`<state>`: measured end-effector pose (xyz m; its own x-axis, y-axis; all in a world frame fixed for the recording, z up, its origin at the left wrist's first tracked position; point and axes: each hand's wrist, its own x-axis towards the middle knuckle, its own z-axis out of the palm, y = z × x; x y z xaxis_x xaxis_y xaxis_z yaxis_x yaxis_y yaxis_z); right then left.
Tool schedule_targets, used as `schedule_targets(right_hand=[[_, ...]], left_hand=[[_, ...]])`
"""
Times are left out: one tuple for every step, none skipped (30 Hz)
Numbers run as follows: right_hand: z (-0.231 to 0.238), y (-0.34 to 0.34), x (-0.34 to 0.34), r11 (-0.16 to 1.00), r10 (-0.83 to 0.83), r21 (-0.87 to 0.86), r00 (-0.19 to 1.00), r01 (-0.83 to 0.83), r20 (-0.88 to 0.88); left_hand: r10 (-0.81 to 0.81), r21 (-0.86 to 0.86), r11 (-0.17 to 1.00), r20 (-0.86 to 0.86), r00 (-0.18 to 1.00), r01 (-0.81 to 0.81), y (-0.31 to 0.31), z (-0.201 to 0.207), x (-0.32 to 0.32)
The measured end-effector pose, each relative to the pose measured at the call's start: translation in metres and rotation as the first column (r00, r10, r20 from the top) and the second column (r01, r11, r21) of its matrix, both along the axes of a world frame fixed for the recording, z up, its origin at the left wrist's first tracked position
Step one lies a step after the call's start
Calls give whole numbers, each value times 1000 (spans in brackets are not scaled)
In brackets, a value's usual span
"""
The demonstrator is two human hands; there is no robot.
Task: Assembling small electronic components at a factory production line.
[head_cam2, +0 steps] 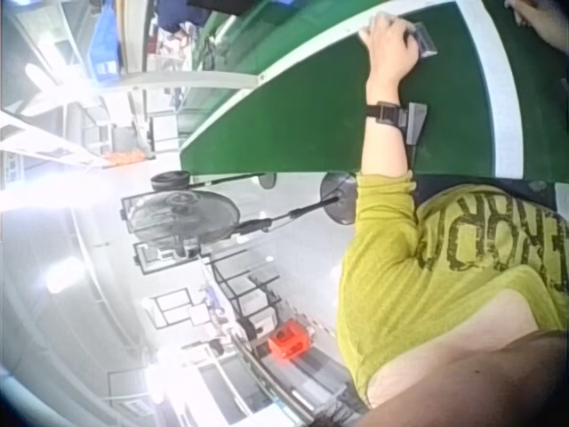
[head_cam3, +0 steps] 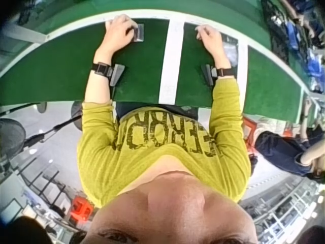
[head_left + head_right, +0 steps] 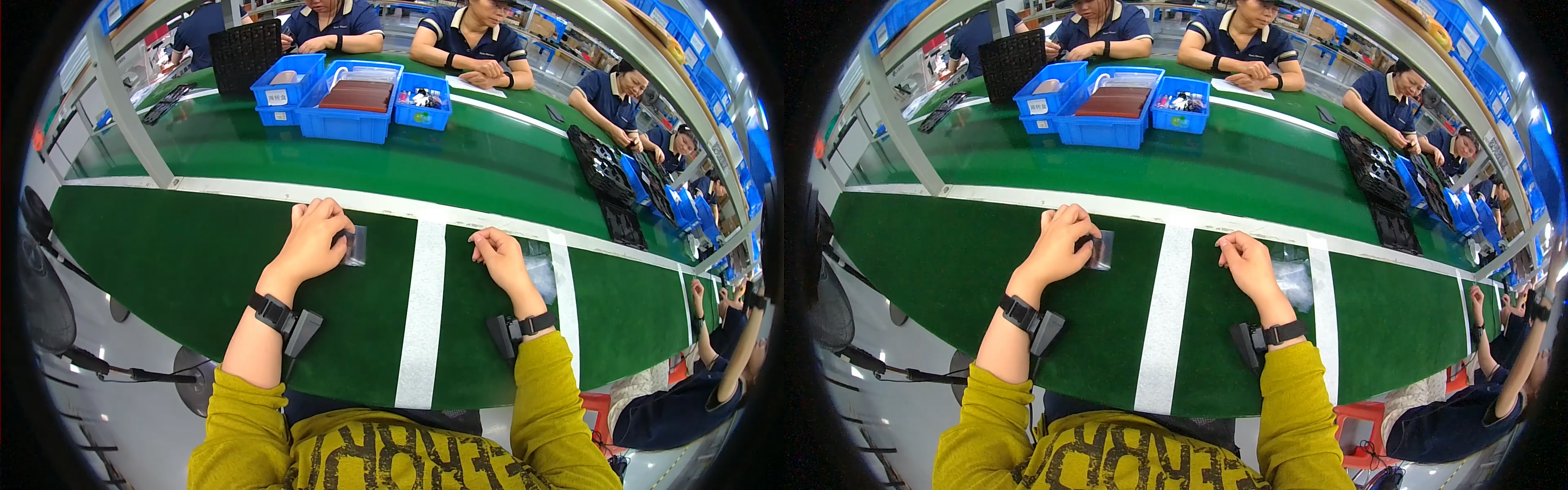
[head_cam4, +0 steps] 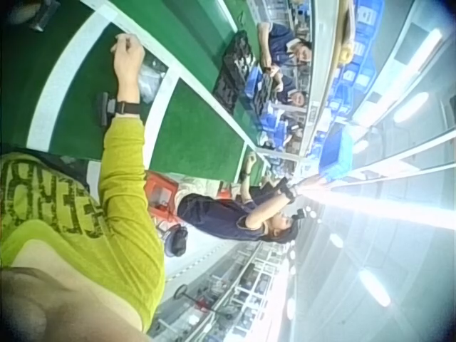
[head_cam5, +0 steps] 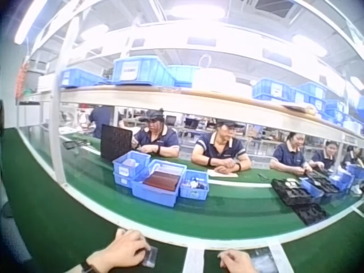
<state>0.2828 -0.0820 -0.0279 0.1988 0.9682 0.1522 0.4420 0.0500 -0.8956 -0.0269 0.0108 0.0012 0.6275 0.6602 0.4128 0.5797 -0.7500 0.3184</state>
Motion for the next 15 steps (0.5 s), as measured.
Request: schedule_targets(right_hand=[[0,0,0,1000,3,3,1000,-3,0],[-1,0,1,1000,3,3,1000,-3,0],[-2,0,1,1000,-2,1,1000,2,3],[-2,0,1,1000,-7,0,1000,7,7],[-1,0,1,1000,-7,2,1000,7,6],[0,1,0,1000,-7,-1,1000,7,10],[0,1,-1,1000,-5,-4,1000,5,14],[0,1,-1,1000,-4,-4,1000,5,14],[0,1,-2,1000,2,-1,1000,-2,7],[0,1,-1,1000,7,2,1000,-7,1],[0,1,-1,1000,8,0,1000,-8,3],[1,1,-1,1000,4,3,1000,-4,1],[0,0,-1,1000,1,5,1000,-1,0],[0,0,0,1000,2,4,1000,-2,1],[1,0,1,1000,-1,0,1000,1,-6]], left_hand=[[0,1,1000,-1,1000,0,-1,0,1],[-3,-17,1000,1,1000,3,-1,0,2],[-6,-34,999,2,1000,6,-2,0,3],[-6,-32,999,2,1000,6,-3,1,3],[-31,-25,999,2,1000,31,-4,1,4],[-56,-18,998,2,998,56,-5,2,4],[-56,-18,998,2,998,56,-6,1,5],[-83,-15,996,8,997,83,-6,-1,6],[-110,-13,994,13,994,110,-6,-2,7],[-110,-14,994,14,994,110,-6,-3,8],[-118,-8,993,23,993,118,-6,-3,8],[-125,-2,992,31,992,125,-6,-3,8],[-124,-3,992,33,992,124,-6,-2,9],[-109,-4,994,52,993,109,-6,0,9],[-93,-4,996,70,993,94,-6,2,9]])
